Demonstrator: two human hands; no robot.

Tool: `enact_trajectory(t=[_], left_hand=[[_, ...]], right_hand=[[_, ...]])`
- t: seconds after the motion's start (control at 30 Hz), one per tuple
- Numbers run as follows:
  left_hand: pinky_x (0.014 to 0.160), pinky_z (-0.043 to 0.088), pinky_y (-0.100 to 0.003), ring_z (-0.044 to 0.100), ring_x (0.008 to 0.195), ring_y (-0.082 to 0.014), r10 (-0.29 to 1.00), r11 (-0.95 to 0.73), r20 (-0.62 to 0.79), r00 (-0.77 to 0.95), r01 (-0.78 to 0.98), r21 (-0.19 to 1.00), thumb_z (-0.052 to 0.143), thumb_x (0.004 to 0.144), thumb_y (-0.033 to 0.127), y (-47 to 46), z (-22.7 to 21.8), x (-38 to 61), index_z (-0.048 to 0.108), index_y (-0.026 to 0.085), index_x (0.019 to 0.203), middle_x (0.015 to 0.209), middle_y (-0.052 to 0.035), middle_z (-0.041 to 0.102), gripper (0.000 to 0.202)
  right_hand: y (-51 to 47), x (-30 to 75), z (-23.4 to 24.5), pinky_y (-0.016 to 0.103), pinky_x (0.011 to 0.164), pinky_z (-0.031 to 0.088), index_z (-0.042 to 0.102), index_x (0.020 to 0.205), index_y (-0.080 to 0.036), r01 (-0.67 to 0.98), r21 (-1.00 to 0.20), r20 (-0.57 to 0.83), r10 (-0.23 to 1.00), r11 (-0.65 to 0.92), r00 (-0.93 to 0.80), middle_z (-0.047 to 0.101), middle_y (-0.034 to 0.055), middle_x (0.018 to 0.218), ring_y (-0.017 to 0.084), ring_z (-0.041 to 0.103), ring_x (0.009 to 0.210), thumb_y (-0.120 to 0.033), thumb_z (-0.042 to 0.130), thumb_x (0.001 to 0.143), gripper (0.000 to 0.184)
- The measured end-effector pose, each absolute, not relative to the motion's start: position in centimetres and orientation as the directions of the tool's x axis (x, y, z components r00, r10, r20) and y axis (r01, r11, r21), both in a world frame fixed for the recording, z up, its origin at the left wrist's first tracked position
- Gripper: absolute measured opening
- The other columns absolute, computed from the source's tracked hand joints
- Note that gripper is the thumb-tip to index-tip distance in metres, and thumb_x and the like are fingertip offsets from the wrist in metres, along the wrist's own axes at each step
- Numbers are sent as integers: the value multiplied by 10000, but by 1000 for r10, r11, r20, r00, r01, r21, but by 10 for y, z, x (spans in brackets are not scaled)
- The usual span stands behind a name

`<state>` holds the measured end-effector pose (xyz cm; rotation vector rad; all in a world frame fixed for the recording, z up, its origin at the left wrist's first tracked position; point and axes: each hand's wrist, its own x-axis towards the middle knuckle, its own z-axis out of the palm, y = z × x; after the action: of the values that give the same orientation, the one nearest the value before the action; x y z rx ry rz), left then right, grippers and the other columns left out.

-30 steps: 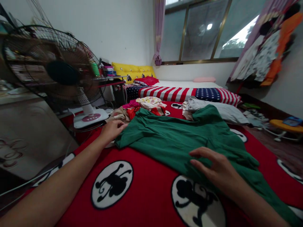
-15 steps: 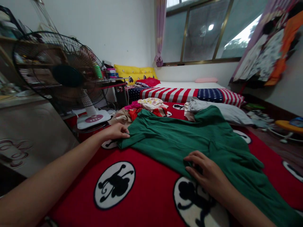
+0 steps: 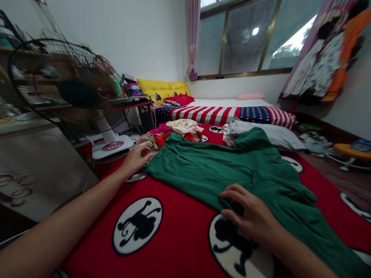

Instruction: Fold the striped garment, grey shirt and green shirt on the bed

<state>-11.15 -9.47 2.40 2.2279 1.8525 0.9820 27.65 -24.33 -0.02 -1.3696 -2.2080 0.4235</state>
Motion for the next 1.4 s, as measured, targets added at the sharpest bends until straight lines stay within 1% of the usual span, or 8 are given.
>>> enact_trajectory(t=[0.1,0.23,0.47,0.6,0.83,1.03,1.13,1.4], left_hand=[[712,464,-289,620,743,-199,933,-221,349,85,902,371,539,813,517,-121,19,-120,675,180,768,793,-50,681,366],[819,459,-285,609,897,-203,885,-445,319,338,814,373,645,772,440,-137,9,-123,704,190,928,965,-58,674,301],[825,455,-302,584,898,-195,793,-591,331,511,778,214,527,841,206,-136,8,-126,684,196,881,898,-59,652,162],[809,442,-275,592,897,-184,773,-617,298,560,772,151,513,858,223,-144,33,-136,665,203,896,924,-45,653,158],[722,455,-249,623,789,-175,840,-535,-32,542,835,131,576,787,204,-150,51,-129,711,221,837,853,-23,687,145],[886,464,-287,628,949,-188,739,-673,222,636,676,300,529,876,335,-133,47,-70,712,186,1001,1036,-69,685,267],[989,427,-338,592,1077,-213,715,-699,250,653,659,278,535,868,296,-120,31,-53,688,206,1098,1198,-86,619,291],[878,473,-380,606,962,-265,884,-312,424,195,923,226,567,809,353,-93,-1,-86,588,156,1213,1013,-104,637,450]], right_hand=[[-248,274,3,331,771,466,648,1019,-271,780,-401,211,877,481,-432,617,35,1005,206,604,883,-303,647,811,211],[-247,272,3,321,738,451,655,963,-261,814,-333,162,879,476,-448,624,28,935,201,606,845,-244,584,848,137],[-244,274,-4,279,704,435,624,939,-223,767,-399,176,863,502,-473,596,29,908,162,593,800,-142,460,894,189],[-246,278,1,256,701,423,615,923,-211,681,-512,231,847,524,-478,585,25,879,142,584,788,-157,445,918,179],[-249,276,7,242,636,391,648,867,-227,685,-539,104,846,490,-524,597,5,828,131,571,720,-208,562,862,88],[-250,274,8,246,646,398,668,896,-227,661,-584,104,851,471,-514,611,11,832,132,576,720,-295,555,885,133],[-249,276,5,250,666,408,669,895,-221,654,-584,126,850,481,-512,616,14,830,136,582,738,-277,559,881,125],[-240,280,-4,268,691,457,654,935,-224,665,-548,279,860,507,-427,613,26,894,143,600,778,-249,507,913,151]])
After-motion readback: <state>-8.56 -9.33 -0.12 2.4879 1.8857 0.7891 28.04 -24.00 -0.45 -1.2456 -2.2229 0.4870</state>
